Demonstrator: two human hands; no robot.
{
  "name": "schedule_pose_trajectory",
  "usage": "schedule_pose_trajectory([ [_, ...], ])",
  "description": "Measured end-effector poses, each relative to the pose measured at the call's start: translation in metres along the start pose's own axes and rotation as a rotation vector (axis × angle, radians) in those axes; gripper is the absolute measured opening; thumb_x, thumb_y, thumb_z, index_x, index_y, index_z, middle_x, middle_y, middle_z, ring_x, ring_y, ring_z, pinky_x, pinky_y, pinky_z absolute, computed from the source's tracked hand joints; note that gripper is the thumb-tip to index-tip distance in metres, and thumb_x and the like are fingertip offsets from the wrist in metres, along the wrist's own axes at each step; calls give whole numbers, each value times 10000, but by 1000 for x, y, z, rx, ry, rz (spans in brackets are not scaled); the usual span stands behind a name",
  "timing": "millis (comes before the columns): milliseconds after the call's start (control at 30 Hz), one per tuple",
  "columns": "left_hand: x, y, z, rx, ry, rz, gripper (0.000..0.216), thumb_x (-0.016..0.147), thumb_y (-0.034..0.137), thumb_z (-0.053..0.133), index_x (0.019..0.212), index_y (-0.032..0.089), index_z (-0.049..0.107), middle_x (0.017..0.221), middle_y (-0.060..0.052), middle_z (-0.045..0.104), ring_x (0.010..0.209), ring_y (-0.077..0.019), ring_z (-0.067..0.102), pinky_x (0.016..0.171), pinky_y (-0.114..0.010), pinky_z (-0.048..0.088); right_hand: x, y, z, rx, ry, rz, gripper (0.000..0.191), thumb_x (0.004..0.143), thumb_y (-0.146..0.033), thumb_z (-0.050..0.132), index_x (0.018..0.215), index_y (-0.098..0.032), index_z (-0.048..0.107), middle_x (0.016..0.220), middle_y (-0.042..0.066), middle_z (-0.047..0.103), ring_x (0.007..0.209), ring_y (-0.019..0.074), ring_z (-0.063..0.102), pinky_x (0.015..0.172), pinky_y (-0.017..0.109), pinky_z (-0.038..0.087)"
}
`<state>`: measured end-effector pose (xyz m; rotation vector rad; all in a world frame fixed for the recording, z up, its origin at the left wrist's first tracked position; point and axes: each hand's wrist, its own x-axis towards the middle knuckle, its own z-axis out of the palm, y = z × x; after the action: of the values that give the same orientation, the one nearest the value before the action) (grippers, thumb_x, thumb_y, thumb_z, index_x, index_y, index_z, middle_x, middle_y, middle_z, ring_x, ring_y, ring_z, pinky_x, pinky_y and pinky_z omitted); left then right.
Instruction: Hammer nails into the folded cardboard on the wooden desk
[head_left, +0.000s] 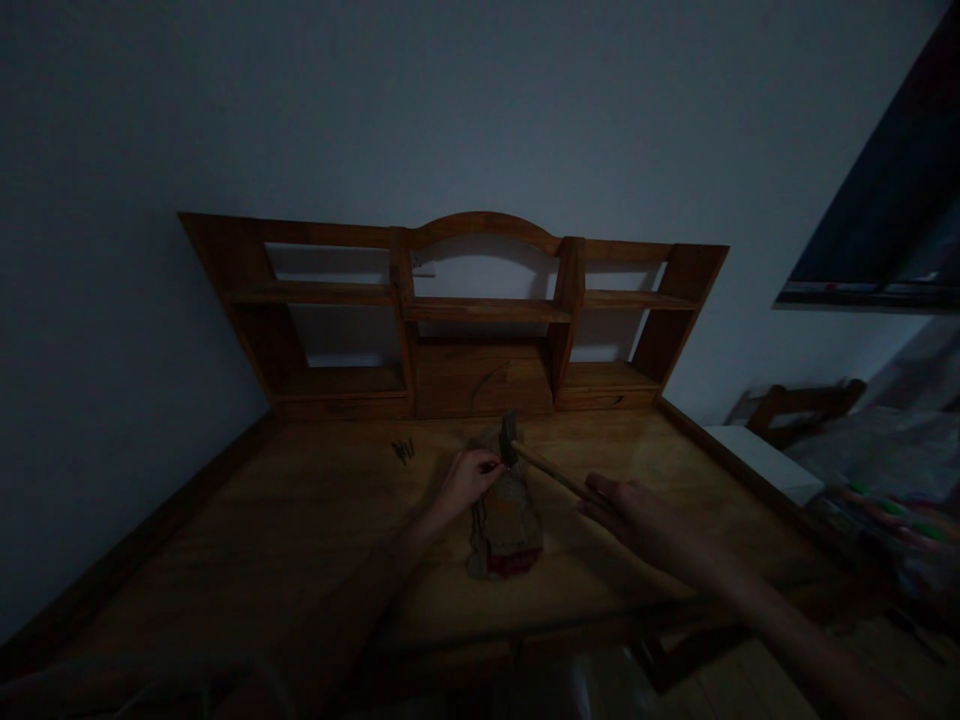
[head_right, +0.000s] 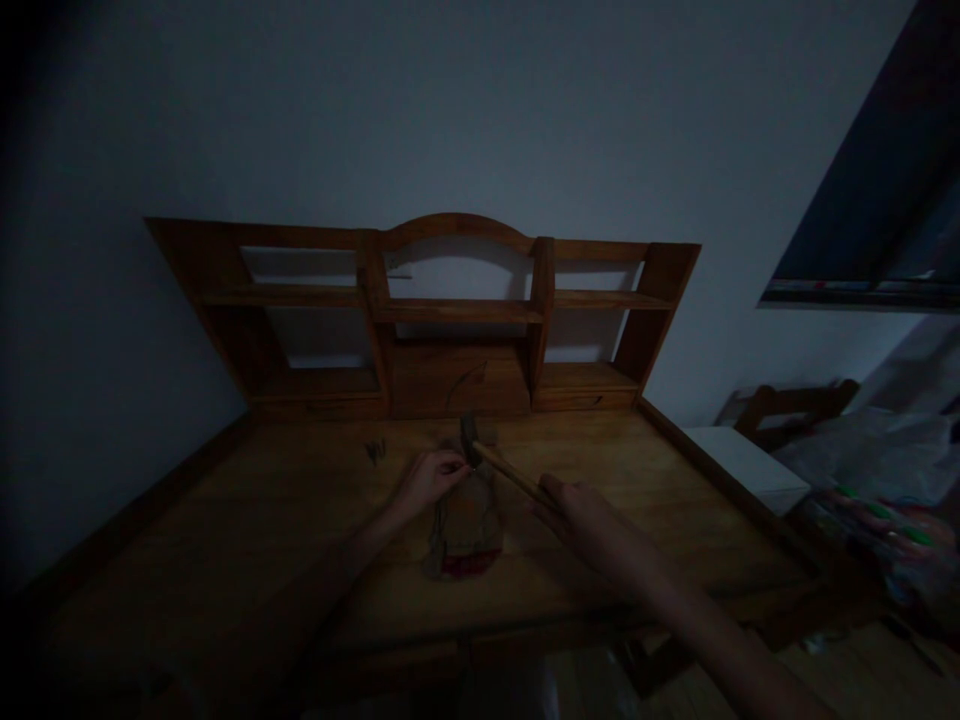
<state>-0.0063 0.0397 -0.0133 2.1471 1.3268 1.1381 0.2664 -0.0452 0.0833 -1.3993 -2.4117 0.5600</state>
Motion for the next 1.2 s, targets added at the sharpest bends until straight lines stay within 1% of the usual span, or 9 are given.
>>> schedule_pose_trajectory([
  [233, -1, 2, -1, -10, 1, 8, 216, 838, 315, 563, 862, 179, 729, 841, -47, 705, 751, -165, 630, 655, -220, 451, 3, 0, 0, 19, 17, 15, 256, 887, -451, 416, 890, -221, 528, 770, 51, 638, 653, 168, 596, 583, 265, 389],
  [367, 0, -1, 0, -2, -11, 15, 210, 833, 308, 573, 855, 170, 731, 814, -51, 692, 720, -160, 618, 637, -222, 441, 2, -2, -3, 18, -9, 11, 216, 874, -426, 440, 862, -228, 527, 750, 40, 637, 653, 167, 596, 561, 261, 379],
  [500, -1, -3, 1, 15, -17, 20, 228, 846, 321, 554, 861, 177, 730, 799, -48, 680, 706, -156, 605, 625, -222, 429, 2, 0, -2, 17, 9, 27, 207, 881, -416, 440, 846, -227, 516, 743, 42, 635, 648, 161, 592, 582, 265, 388],
  [700, -1, -4, 1, 42, -8, 18, 222, 844, 324, 558, 860, 182, 729, 790, -45, 670, 699, -151, 594, 639, -225, 425, 2, 7, 2, 10, -16, 10, 209, 878, -408, 464, 877, -209, 528, 771, 57, 639, 671, 166, 587, 598, 265, 399],
  [833, -1, -7, 1, 27, 0, 29, 241, 841, 355, 561, 857, 185, 731, 788, -45, 663, 693, -150, 590, 629, -224, 422, 1, 3, 1, 26, 9, 2, 216, 896, -400, 433, 882, -205, 525, 775, 54, 636, 664, 159, 584, 618, 267, 409],
  [1000, -2, -10, 3, 10, 6, 32, 223, 830, 346, 579, 851, 182, 730, 797, -47, 663, 713, -154, 595, 638, -226, 428, 1, -4, -2, 19, -13, 15, 248, 884, -436, 443, 869, -206, 532, 774, 50, 636, 687, 172, 595, 607, 263, 410],
  [1200, -2, -8, 3, 22, 23, 24, 233, 836, 355, 575, 838, 182, 731, 786, -45, 665, 706, -151, 596, 635, -227, 427, 4, -1, 0, 46, 16, 10, 224, 886, -404, 450, 901, -203, 547, 800, 52, 648, 678, 166, 602, 625, 263, 410],
])
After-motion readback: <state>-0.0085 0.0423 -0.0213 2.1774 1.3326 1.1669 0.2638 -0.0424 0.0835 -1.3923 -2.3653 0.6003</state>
